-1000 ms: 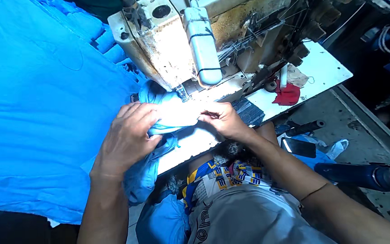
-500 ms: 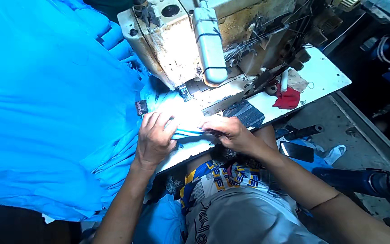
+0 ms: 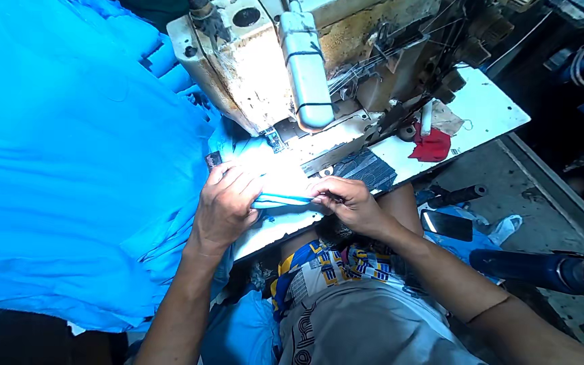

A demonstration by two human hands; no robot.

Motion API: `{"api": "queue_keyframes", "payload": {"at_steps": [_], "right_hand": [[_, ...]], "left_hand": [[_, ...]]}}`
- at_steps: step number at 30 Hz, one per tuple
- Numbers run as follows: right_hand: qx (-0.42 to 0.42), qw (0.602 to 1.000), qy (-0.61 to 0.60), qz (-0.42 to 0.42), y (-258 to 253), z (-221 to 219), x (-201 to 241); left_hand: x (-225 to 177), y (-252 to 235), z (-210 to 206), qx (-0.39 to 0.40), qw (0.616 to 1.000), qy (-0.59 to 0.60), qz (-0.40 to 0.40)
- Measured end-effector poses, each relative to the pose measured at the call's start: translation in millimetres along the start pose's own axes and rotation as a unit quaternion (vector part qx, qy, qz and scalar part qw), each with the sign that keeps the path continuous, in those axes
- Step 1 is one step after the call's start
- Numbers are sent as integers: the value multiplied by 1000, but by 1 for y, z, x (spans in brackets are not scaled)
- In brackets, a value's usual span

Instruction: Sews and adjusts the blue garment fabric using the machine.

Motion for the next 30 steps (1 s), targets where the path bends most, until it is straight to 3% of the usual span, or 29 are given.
{"api": "queue_keyframes", "payload": {"at_steps": [14,17,21,23,26,30], "right_hand": [[-65,997,-28,-40,-40,-9,-10],[-64,997,-34,-41,-44,-8,-12],[-47,998,-23,-37,-43,-6,-13],[-27,999,3,-30,-49,-5,-11],[46,996,76,-9,-54,-2,-3],[157,984,63,56,-44,-6,11]], "left_hand": [[32,-15,-10,-2,1000,9,19],[28,-15,11,52,998,21,7],[39,-10,43,147,987,-32,52],[43,-7,58,137,989,-23,51],[20,-8,68,76,992,99,7],[-21,-5,45,30,967,253,-14]]}}
Point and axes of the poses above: each hand's wrist, its own y-axis away from the middle knuckle, its own z-axis out of the back of the hand, x = y × z, the point moved 3 cm from there along -y, towards the middle knuckle, and after that the axes turned 8 degrees about -y, right-handed, at the moved point
